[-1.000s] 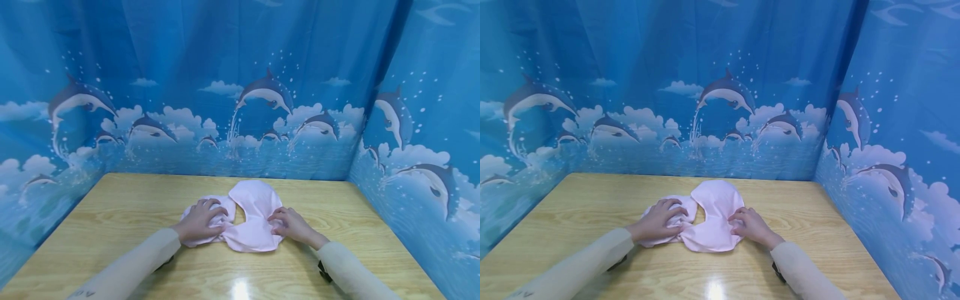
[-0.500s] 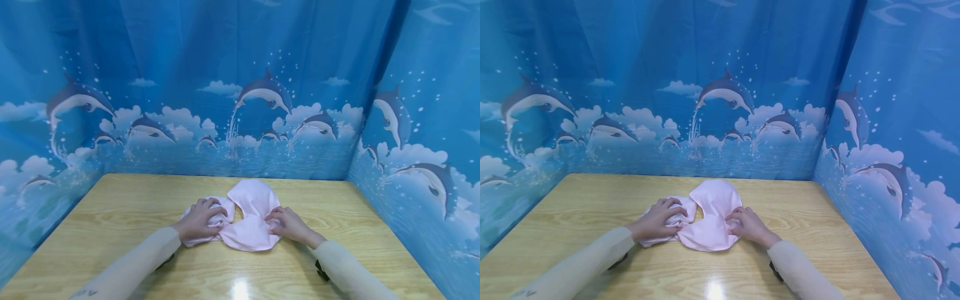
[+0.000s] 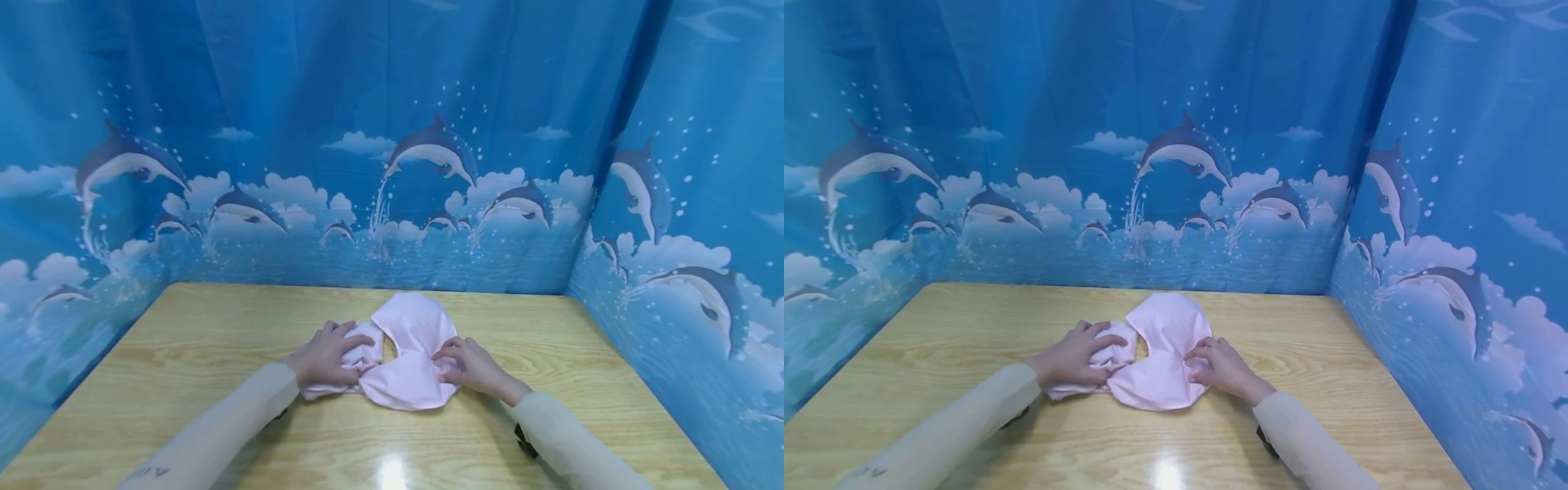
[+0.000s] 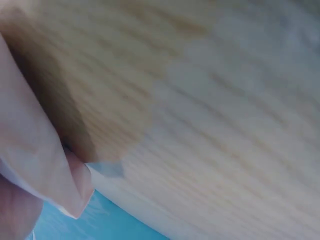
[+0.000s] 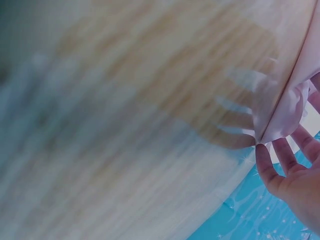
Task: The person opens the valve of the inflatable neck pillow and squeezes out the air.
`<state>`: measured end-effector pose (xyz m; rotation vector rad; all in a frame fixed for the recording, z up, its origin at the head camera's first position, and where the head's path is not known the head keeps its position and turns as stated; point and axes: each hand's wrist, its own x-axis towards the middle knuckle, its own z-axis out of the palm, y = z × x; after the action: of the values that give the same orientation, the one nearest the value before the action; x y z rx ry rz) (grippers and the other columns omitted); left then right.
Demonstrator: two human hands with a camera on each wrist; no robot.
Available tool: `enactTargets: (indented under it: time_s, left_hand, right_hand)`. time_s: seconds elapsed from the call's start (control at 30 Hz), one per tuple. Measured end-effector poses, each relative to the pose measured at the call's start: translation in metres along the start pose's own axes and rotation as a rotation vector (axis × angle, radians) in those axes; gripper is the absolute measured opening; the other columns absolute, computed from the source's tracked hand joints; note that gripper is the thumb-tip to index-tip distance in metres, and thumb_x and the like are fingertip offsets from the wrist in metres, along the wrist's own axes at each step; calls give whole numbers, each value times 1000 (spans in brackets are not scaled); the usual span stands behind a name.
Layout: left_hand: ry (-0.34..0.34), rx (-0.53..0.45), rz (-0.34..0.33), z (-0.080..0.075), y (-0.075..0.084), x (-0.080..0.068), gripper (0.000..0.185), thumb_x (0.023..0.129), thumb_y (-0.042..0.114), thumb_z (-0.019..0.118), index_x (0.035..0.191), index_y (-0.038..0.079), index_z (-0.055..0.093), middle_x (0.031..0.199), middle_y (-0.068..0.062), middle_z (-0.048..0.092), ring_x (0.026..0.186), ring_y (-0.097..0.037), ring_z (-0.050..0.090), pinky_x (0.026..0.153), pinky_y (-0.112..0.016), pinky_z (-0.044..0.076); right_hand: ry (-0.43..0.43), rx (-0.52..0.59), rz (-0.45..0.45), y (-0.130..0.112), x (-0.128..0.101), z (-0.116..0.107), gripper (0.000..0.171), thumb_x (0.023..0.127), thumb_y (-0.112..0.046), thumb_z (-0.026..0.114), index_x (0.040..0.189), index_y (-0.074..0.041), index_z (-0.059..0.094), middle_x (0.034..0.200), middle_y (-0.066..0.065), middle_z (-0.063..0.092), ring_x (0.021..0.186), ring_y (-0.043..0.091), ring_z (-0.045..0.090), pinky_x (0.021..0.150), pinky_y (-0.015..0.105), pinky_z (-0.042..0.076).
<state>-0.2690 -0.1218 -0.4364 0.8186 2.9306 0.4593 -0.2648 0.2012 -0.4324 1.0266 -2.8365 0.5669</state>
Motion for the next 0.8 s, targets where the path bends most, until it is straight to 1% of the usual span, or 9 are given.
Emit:
enactTargets:
  time_s: [0.07, 0.13, 0.27, 0.33, 0.4, 0.5, 0.7, 0.8]
  left_hand:
    - [1, 1, -3, -1, 0, 0, 65, 71, 62, 59, 131, 46, 40, 143, -4, 35, 125, -33, 31, 93, -57, 37]
    - [9, -3, -2, -1, -1, 1, 64, 72, 63, 58, 131, 45, 41, 139, -3, 39, 125, -30, 32, 94, -56, 35]
    - [28, -28, -11, -1, -1, 0, 65, 72, 65, 58, 131, 45, 42, 139, -3, 38, 129, -30, 29, 103, -57, 25]
    - [28, -47, -15, -1, -1, -1, 64, 71, 65, 58, 130, 44, 42, 140, -4, 37, 131, -30, 29, 105, -56, 23]
    - [20, -71, -24, -2, 0, -1, 65, 71, 65, 59, 130, 44, 42, 141, -5, 35, 131, -30, 31, 104, -55, 26]
    - [11, -86, -30, -3, 1, -1, 66, 70, 64, 61, 130, 44, 41, 142, -6, 34, 129, -31, 34, 100, -56, 32]
    - [21, -39, -36, -2, 2, 0, 69, 68, 66, 62, 130, 45, 40, 140, -4, 34, 124, -31, 36, 94, -56, 36]
    - [23, -40, -48, -1, 3, 1, 70, 66, 66, 63, 129, 45, 40, 138, -4, 35, 120, -31, 38, 89, -55, 39]
  right_hand:
    - [0, 2, 4, 0, 0, 0, 30, 77, -31, 72, 102, -15, 68, 103, 5, 60, 88, 20, 51, 73, 32, 41]
    - [0, 9, 11, -1, 0, -1, 30, 77, -31, 71, 101, -15, 68, 103, 5, 60, 88, 19, 50, 73, 32, 41]
    - [-7, 18, 19, -1, 1, -1, 29, 78, -32, 70, 102, -16, 68, 103, 5, 60, 89, 19, 50, 75, 34, 42]
    - [-9, 17, 17, -1, 2, -1, 29, 78, -33, 70, 101, -16, 68, 103, 5, 60, 90, 20, 51, 75, 34, 42]
    - [-13, 16, 18, -1, 2, -1, 29, 78, -33, 70, 101, -16, 68, 104, 5, 60, 91, 20, 51, 76, 35, 42]
    - [-10, 10, 14, -1, 2, -1, 29, 78, -34, 70, 101, -16, 68, 104, 5, 60, 91, 21, 52, 76, 35, 42]
    - [-12, 13, 26, 0, 1, -1, 29, 78, -33, 70, 101, -16, 68, 104, 4, 60, 90, 20, 51, 76, 35, 42]
    - [-20, 20, 37, -1, 0, -1, 29, 78, -33, 70, 101, -16, 68, 105, 4, 60, 90, 20, 51, 76, 35, 42]
